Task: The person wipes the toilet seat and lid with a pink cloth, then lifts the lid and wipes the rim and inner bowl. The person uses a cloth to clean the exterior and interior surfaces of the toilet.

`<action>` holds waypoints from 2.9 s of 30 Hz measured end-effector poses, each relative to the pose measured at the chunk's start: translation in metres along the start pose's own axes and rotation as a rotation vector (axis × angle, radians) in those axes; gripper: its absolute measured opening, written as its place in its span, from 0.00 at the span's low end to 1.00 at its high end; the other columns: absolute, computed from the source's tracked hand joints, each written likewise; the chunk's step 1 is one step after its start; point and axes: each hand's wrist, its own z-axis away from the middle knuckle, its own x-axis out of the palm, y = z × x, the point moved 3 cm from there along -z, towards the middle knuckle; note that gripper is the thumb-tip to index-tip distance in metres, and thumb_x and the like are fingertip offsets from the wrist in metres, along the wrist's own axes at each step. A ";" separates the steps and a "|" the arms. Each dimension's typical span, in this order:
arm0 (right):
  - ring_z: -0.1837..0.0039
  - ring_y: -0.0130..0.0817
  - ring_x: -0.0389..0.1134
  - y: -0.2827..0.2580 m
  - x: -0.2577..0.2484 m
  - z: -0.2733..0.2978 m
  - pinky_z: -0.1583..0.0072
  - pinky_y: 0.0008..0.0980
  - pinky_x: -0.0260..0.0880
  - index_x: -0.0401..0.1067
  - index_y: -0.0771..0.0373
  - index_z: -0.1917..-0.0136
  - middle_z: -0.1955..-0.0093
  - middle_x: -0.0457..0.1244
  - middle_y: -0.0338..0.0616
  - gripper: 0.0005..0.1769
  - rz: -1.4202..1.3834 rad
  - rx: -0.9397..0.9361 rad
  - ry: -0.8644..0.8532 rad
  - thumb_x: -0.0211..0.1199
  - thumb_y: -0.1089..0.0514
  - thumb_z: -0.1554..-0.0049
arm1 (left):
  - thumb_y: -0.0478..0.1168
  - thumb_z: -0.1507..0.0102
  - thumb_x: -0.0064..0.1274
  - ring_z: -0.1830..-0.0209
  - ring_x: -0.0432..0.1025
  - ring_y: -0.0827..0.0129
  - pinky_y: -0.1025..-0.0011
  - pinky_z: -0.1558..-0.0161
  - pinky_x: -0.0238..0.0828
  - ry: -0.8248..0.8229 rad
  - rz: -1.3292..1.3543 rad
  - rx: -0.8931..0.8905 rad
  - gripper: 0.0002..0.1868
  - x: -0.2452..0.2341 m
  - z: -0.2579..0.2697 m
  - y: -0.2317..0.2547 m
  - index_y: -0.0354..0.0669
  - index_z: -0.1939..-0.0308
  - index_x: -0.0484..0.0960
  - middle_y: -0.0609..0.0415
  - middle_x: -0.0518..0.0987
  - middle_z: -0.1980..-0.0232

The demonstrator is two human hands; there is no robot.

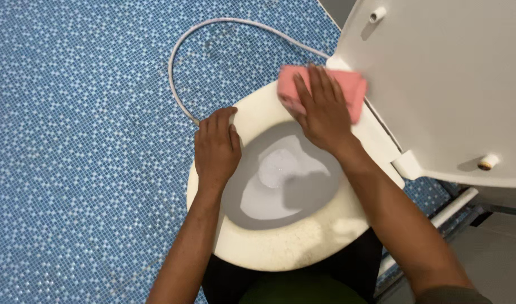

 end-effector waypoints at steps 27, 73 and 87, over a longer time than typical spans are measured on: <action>0.23 0.51 0.52 -0.133 0.054 -0.006 0.27 0.54 0.49 0.60 0.60 0.23 0.22 0.55 0.52 0.29 -0.218 -0.155 -0.276 0.52 0.48 0.33 | 0.40 0.27 0.37 0.41 0.70 0.47 0.54 0.39 0.65 0.099 0.351 -0.322 0.18 -0.033 0.096 -0.066 0.37 0.40 0.78 0.42 0.79 0.40; 0.16 0.43 0.53 -0.139 0.082 -0.016 0.17 0.46 0.48 0.58 0.62 0.17 0.18 0.55 0.45 0.28 -0.439 -0.044 0.107 0.46 0.56 0.29 | 0.37 0.25 0.40 0.45 0.70 0.49 0.55 0.42 0.67 0.403 0.347 0.039 0.12 -0.067 0.104 -0.043 0.37 0.43 0.75 0.44 0.77 0.44; 0.16 0.52 0.43 0.000 -0.030 0.051 0.23 0.57 0.44 0.55 0.58 0.19 0.15 0.46 0.53 0.34 0.144 -0.174 -0.180 0.50 0.46 0.34 | 0.34 0.36 0.53 0.41 0.68 0.54 0.54 0.46 0.64 -0.021 0.042 0.266 0.19 -0.043 0.066 -0.012 0.46 0.41 0.77 0.51 0.76 0.43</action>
